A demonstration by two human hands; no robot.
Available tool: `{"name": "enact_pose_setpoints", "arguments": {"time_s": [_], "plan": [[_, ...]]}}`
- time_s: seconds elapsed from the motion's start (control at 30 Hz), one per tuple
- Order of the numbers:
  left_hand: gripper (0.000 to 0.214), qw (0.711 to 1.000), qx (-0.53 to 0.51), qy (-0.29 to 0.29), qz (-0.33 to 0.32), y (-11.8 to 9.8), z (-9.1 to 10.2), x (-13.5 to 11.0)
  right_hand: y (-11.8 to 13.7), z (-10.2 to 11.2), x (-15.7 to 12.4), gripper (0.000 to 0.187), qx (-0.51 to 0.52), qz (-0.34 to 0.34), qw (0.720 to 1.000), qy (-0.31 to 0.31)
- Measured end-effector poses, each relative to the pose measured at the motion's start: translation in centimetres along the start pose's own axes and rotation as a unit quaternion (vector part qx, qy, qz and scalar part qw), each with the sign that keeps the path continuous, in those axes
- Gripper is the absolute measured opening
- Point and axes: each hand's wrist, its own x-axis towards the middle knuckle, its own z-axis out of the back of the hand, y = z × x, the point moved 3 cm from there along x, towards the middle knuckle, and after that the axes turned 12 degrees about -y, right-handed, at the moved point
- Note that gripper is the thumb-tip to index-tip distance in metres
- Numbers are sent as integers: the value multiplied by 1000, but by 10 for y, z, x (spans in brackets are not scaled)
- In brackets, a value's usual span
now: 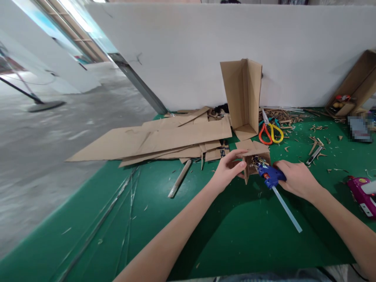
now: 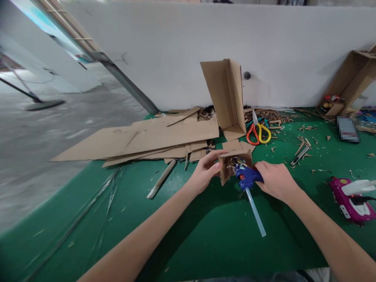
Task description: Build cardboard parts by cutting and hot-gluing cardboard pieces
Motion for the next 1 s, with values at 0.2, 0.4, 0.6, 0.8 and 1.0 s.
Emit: {"name": "enact_pose_setpoints", "arguments": {"time_s": [0.2, 0.4, 0.6, 0.8, 1.0], "plan": [[58, 998, 17, 49, -48, -2, 1, 0, 2, 0, -1, 33, 1, 27, 1000, -7], [57, 993, 35, 56, -93, -1, 3, 2, -1, -2, -2, 30, 9, 38, 999, -3], [55, 991, 30, 45, -120, 1, 5, 4, -2, -1, -1, 27, 16, 41, 999, 14], [52, 989, -14, 42, -142, 2, 7, 6, 1, 0, -1, 23, 22, 53, 998, 41], [50, 987, -44, 13, -151, 5, 10, 8, 3, 3, 0, 21, 27, 51, 996, 68]]}}
